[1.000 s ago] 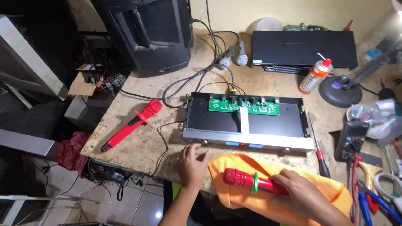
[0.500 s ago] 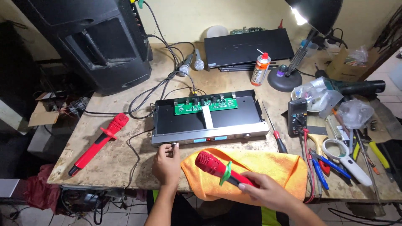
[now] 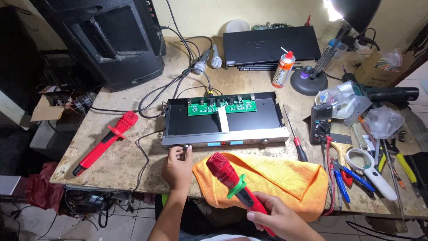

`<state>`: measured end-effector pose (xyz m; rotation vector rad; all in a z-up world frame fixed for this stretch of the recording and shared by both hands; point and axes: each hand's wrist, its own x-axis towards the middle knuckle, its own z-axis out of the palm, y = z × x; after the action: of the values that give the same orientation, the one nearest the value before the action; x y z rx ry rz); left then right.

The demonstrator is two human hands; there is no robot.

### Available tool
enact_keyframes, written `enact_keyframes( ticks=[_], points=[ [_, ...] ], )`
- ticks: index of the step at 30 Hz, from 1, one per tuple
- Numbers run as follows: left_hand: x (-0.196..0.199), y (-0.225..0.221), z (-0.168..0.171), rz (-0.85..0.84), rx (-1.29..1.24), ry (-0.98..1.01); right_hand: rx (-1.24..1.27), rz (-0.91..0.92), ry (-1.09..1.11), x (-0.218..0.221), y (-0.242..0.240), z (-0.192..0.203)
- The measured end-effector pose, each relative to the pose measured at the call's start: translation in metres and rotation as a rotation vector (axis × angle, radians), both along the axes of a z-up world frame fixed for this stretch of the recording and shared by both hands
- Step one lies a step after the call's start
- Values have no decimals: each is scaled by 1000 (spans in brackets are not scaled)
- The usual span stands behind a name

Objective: Disassembling, cleaning, and inspecting the internal components of a handheld microphone at an electronics repair station.

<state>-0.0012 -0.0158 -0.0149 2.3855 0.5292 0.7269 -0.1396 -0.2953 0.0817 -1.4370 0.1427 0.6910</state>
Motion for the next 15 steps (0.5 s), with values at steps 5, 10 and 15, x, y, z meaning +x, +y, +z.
enact_keyframes(
  ticks=[5, 10, 15],
  points=[
    [-2, 0, 4, -4, -21, 25, 39, -35, -12, 1, 7, -9],
    [1, 1, -2, -1, 20, -44, -7, -152, -108, -10, 10, -46],
    [1, 1, -2, -7, 6, -39, -803, 331, -68, -13, -17, -191]
  ],
)
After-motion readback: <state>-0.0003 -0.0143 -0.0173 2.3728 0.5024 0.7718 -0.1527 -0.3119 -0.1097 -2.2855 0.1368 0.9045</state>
